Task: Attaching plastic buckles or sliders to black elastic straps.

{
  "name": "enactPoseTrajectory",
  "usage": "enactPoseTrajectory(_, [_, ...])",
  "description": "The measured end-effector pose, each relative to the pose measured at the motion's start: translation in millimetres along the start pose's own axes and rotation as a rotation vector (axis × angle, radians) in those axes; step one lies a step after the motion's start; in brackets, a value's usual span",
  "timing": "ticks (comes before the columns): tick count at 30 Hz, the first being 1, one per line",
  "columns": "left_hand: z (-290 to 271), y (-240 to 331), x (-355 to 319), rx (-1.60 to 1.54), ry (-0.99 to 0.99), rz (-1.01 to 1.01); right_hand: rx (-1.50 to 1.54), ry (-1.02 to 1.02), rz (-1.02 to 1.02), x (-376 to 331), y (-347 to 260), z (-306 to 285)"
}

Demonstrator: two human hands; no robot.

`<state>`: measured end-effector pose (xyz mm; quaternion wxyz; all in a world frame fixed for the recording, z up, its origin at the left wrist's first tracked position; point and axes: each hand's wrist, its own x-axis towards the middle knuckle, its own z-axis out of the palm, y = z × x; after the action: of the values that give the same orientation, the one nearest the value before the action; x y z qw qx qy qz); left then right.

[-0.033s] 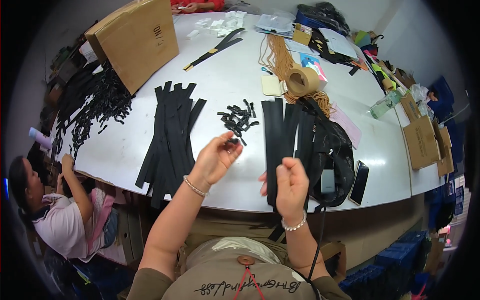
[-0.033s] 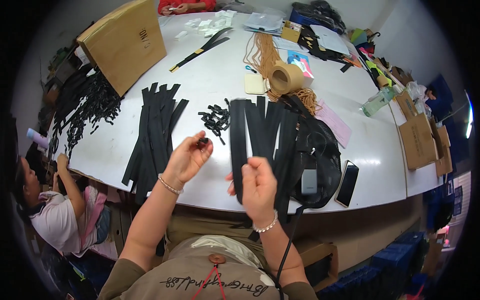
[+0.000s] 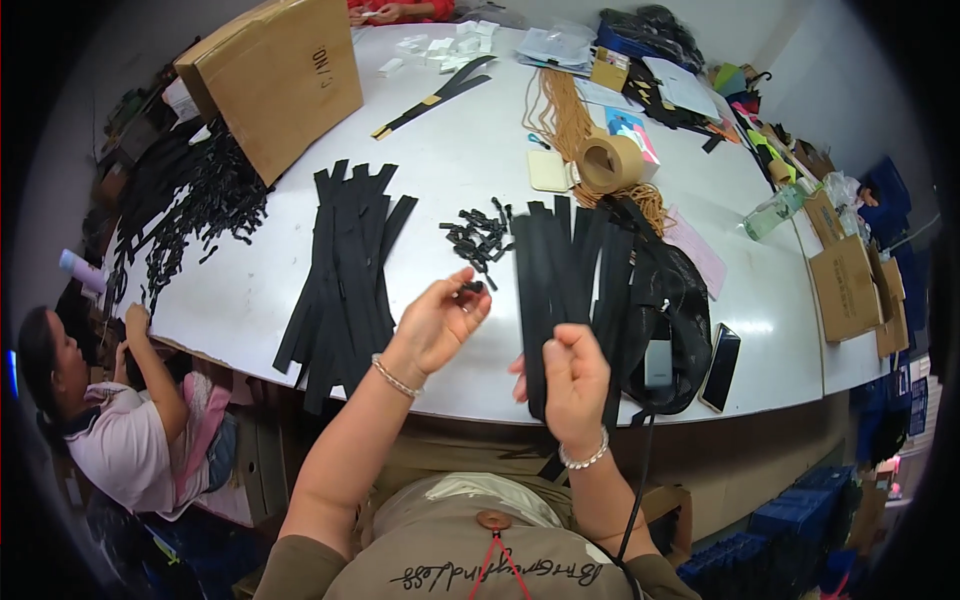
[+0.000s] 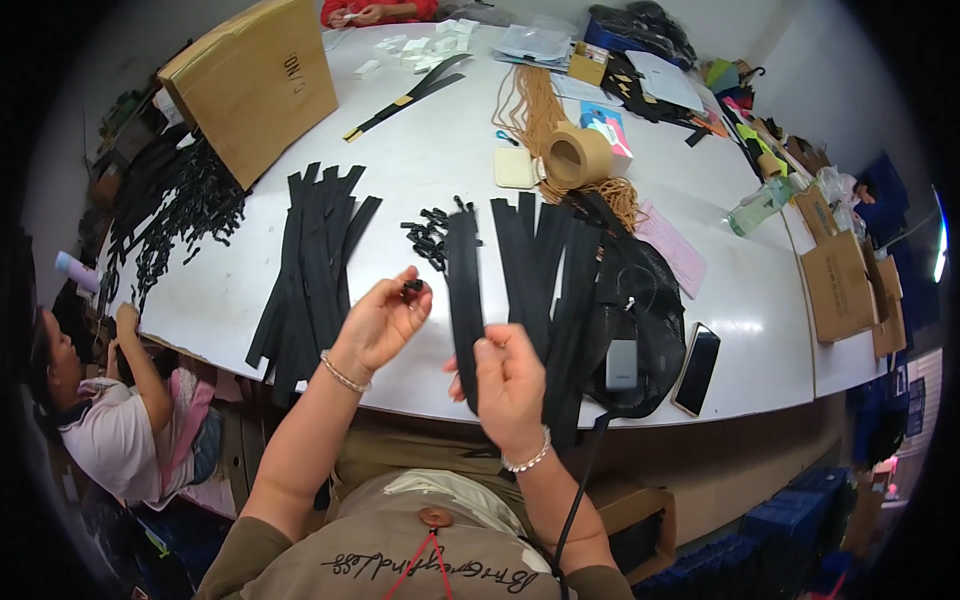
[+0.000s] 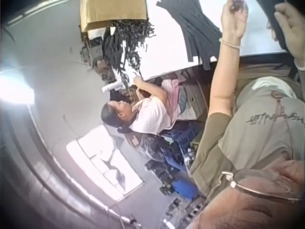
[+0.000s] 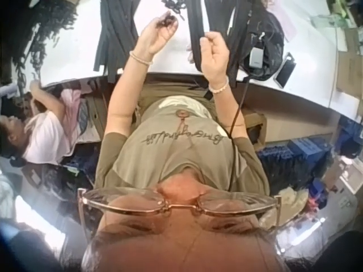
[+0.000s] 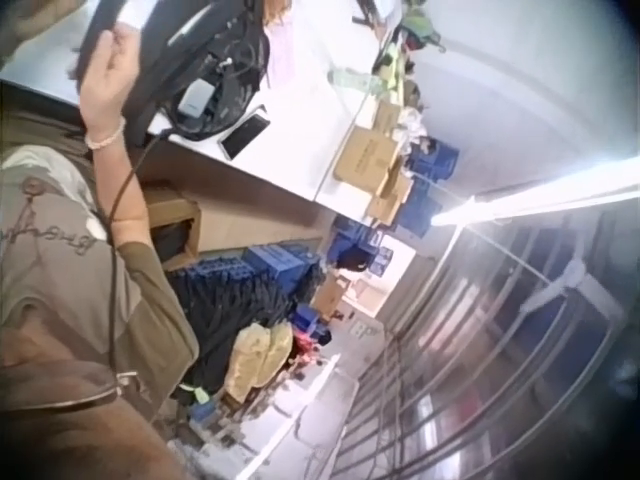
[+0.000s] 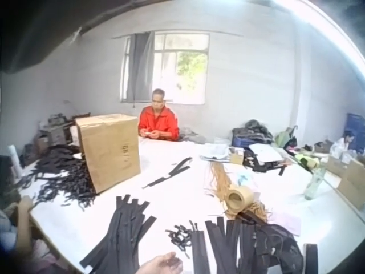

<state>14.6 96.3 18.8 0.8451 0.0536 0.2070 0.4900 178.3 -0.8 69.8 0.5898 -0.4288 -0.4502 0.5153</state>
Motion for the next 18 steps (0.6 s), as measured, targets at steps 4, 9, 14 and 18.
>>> enactPoseTrajectory(4, [0, -12, -20, -0.032, 0.055, -0.035, 0.032, -0.106, 0.200, -24, 16, 17])
enactPoseTrajectory(9, [0, -10, -46, 0.152, 0.056, 0.081, 0.080, -0.155, 0.325, -45, 42, 19])
enactPoseTrajectory(14, [4, -16, -62, 0.471, 0.179, 0.195, 0.096, -0.153, 0.408, -60, 60, 19])
enactPoseTrajectory(18, [0, -21, -67, 0.591, 0.152, 0.270, 0.123, -0.156, 0.438, -64, 64, 18])
